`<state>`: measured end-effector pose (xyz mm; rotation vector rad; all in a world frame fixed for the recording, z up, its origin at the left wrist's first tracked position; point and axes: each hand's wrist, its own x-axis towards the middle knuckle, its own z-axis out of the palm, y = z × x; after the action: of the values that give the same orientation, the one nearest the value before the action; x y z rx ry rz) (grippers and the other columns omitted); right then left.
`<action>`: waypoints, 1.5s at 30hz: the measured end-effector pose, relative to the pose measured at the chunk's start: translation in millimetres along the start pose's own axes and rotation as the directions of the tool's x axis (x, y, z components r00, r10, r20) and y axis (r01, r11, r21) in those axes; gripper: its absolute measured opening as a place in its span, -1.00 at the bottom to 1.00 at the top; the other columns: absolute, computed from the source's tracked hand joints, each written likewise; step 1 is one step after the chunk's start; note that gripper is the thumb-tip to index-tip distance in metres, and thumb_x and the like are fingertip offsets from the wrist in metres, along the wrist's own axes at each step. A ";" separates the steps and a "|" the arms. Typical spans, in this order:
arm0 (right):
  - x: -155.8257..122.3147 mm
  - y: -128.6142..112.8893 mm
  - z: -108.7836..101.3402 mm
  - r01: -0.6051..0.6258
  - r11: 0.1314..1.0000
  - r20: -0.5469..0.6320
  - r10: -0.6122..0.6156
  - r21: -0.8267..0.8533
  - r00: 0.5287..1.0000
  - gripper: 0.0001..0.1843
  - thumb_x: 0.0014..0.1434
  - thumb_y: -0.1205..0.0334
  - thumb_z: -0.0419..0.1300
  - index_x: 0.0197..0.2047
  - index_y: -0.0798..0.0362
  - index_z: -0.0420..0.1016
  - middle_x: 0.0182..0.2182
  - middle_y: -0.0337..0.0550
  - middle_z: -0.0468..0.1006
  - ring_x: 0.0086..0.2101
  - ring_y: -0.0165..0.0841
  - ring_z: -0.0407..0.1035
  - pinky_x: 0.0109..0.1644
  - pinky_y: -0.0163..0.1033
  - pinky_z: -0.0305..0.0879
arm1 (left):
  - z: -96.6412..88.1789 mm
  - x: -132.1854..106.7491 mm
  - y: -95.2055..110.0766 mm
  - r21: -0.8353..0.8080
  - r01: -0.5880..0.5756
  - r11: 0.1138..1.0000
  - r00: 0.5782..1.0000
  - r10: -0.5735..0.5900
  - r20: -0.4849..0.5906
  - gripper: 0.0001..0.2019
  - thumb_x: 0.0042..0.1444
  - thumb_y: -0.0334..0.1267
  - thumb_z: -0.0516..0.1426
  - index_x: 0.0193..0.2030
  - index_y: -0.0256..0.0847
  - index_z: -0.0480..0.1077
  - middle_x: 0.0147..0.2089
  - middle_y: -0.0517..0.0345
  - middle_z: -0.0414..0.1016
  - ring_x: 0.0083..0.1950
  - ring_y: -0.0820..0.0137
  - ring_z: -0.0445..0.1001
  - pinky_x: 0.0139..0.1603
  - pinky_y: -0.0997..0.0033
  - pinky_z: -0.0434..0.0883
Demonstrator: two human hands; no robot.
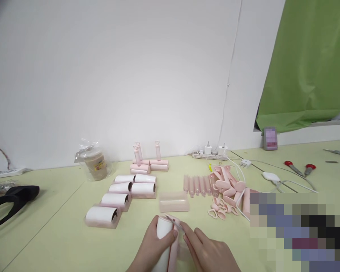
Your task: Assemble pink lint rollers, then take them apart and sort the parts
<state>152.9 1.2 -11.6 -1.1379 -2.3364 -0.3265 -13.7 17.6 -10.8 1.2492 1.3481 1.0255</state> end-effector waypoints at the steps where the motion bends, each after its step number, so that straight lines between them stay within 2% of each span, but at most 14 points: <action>1: -4.6 1.3 4.4 -0.037 0.999 0.006 0.037 0.024 0.999 -0.48 0.09 0.42 -0.19 0.13 -0.02 0.12 -0.49 -0.18 0.54 -0.60 -0.29 0.45 -0.66 -0.32 0.30 | 4.3 2.0 -0.6 -0.066 0.011 0.998 1.000 -0.012 -0.007 -0.74 -0.15 -0.23 0.17 -0.31 -0.24 0.23 -0.38 0.18 0.38 -0.34 0.37 0.35 -0.33 0.46 0.28; 3: -11.8 4.9 10.1 -0.135 0.988 0.038 0.132 0.079 0.991 -0.50 0.11 0.39 -0.18 0.12 -0.07 0.16 -0.43 -0.17 0.56 -0.56 -0.29 0.47 -0.60 -0.31 0.35 | 12.9 7.0 -0.6 -0.178 0.022 0.984 1.000 -0.025 -0.013 -0.66 -0.19 -0.25 0.19 -0.25 -0.24 0.20 -0.32 0.16 0.38 -0.33 0.37 0.37 -0.33 0.46 0.30; 5: -15.5 10.0 12.0 -0.239 0.964 0.087 0.230 0.116 0.969 -0.56 0.15 0.31 -0.17 0.06 -0.07 0.25 -0.34 -0.15 0.57 -0.50 -0.27 0.48 -0.51 -0.27 0.40 | 19.3 12.0 0.7 -0.217 0.010 0.976 1.000 -0.009 0.006 -0.63 -0.16 -0.23 0.18 -0.20 -0.24 0.18 -0.28 0.12 0.39 -0.31 0.35 0.38 -0.32 0.45 0.30; 8: -14.6 18.3 7.9 -0.355 0.924 0.153 0.333 0.145 0.930 -0.60 0.18 0.20 -0.18 -0.04 -0.01 0.37 -0.22 -0.12 0.55 -0.35 -0.22 0.48 -0.35 -0.20 0.43 | 20.1 16.8 3.5 -0.113 -0.076 0.991 0.997 0.075 -0.012 -0.65 -0.09 -0.17 0.14 -0.19 -0.26 0.18 -0.26 0.06 0.39 -0.26 0.31 0.38 -0.26 0.41 0.29; 11: -8.5 22.2 -3.7 -0.421 0.881 0.180 0.389 0.214 0.904 -0.59 0.20 0.12 -0.16 -0.04 0.03 0.38 -0.13 -0.11 0.50 -0.15 -0.22 0.40 -0.15 -0.19 0.37 | 12.1 18.3 5.3 0.033 -0.146 0.989 0.987 0.147 -0.061 -0.70 -0.06 -0.15 0.11 -0.22 -0.26 0.21 -0.26 0.05 0.40 -0.23 0.29 0.36 -0.22 0.39 0.26; 14: 0.2 18.5 -16.9 -0.385 0.861 0.211 0.330 0.333 0.920 -0.59 0.21 0.10 -0.15 0.02 0.01 0.34 -0.10 -0.11 0.48 -0.07 -0.25 0.33 -0.06 -0.23 0.31 | 3.7 18.6 7.3 0.114 -0.169 0.979 0.983 0.176 -0.054 -0.71 -0.06 -0.14 0.11 -0.22 -0.24 0.23 -0.26 0.06 0.42 -0.23 0.27 0.37 -0.23 0.40 0.26; 17: 6.5 11.6 -23.7 -0.329 0.847 0.236 0.248 0.417 0.939 -0.61 0.21 0.13 -0.15 0.04 -0.05 0.31 -0.15 -0.13 0.51 -0.11 -0.25 0.36 -0.12 -0.23 0.34 | -0.1 18.6 9.7 0.159 -0.195 0.968 0.977 0.206 -0.058 -0.73 -0.06 -0.14 0.11 -0.23 -0.21 0.23 -0.25 0.09 0.44 -0.23 0.28 0.38 -0.25 0.43 0.25; 25: 7.8 9.6 -16.8 -0.239 0.871 0.186 0.174 0.428 0.967 -0.62 0.21 0.22 -0.13 0.07 -0.13 0.25 -0.35 -0.19 0.55 -0.33 -0.28 0.45 -0.33 -0.29 0.36 | -10.3 18.8 9.8 0.323 -0.164 0.932 0.980 0.190 -0.051 -0.80 -0.06 -0.14 0.08 -0.31 -0.16 0.21 -0.35 0.14 0.43 -0.31 0.28 0.39 -0.34 0.45 0.23; 30: 18.1 17.2 -9.6 -0.227 0.903 0.120 0.196 0.364 0.973 -0.64 0.20 0.22 -0.13 -0.01 -0.09 0.35 -0.37 -0.17 0.57 -0.41 -0.31 0.46 -0.39 -0.31 0.34 | -14.0 29.4 16.9 0.409 -0.149 0.901 0.982 0.184 -0.049 -0.79 -0.06 -0.12 0.06 -0.30 -0.16 0.23 -0.35 0.12 0.42 -0.31 0.26 0.38 -0.34 0.43 0.22; 34: 27.8 28.6 -8.6 -0.311 0.888 0.162 0.271 0.338 0.949 -0.64 0.21 0.16 -0.16 -0.06 -0.01 0.38 -0.30 -0.11 0.56 -0.33 -0.25 0.45 -0.32 -0.22 0.34 | -15.1 39.1 25.3 0.462 -0.103 0.881 0.990 0.135 -0.039 -0.80 -0.07 -0.11 0.06 -0.35 -0.17 0.20 -0.40 0.12 0.38 -0.33 0.25 0.37 -0.34 0.41 0.22; 37: 37.2 41.3 -10.5 -0.419 0.815 0.167 0.384 0.401 0.908 -0.63 0.20 0.07 -0.14 -0.08 -0.02 0.36 -0.23 -0.09 0.53 -0.25 -0.22 0.41 -0.24 -0.15 0.33 | -19.5 43.2 31.2 0.486 -0.118 0.866 0.988 0.153 -0.033 -0.76 -0.07 -0.06 0.06 -0.38 -0.17 0.17 -0.39 0.12 0.35 -0.31 0.23 0.35 -0.34 0.39 0.21; 39: 48.3 50.3 -13.3 -0.417 0.741 0.126 0.417 0.526 0.900 -0.64 0.17 0.01 -0.09 -0.10 -0.02 0.35 -0.20 -0.09 0.50 -0.20 -0.23 0.38 -0.18 -0.15 0.31 | -21.8 45.5 37.0 0.479 -0.167 0.862 0.978 0.205 -0.027 -0.74 -0.07 -0.03 0.06 -0.36 -0.16 0.15 -0.40 0.15 0.33 -0.32 0.24 0.35 -0.32 0.39 0.21; 42: 74.6 60.2 -22.4 -0.293 0.585 0.034 0.412 0.756 0.910 -0.67 0.12 -0.02 0.00 -0.14 0.00 0.31 -0.21 -0.10 0.47 -0.18 -0.29 0.36 -0.13 -0.21 0.30 | -19.3 50.8 50.6 0.404 -0.291 0.867 0.949 0.314 0.011 -0.74 -0.02 -0.06 0.04 -0.28 -0.15 0.12 -0.36 0.17 0.33 -0.32 0.28 0.35 -0.29 0.40 0.22; 45: 104.5 61.6 -34.8 -0.125 0.453 -0.085 0.415 0.883 0.906 -0.73 0.12 0.02 0.03 -0.17 -0.01 0.22 -0.25 -0.12 0.46 -0.15 -0.31 0.35 -0.07 -0.21 0.25 | -9.0 57.8 65.9 0.298 -0.441 0.846 0.894 0.444 0.062 -0.76 0.04 -0.13 0.00 -0.20 -0.16 0.10 -0.27 0.13 0.33 -0.23 0.30 0.35 -0.20 0.40 0.23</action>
<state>159.5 93.7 74.1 -0.8091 -1.5917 0.7228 -11.1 82.6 48.5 1.8556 1.2850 1.1631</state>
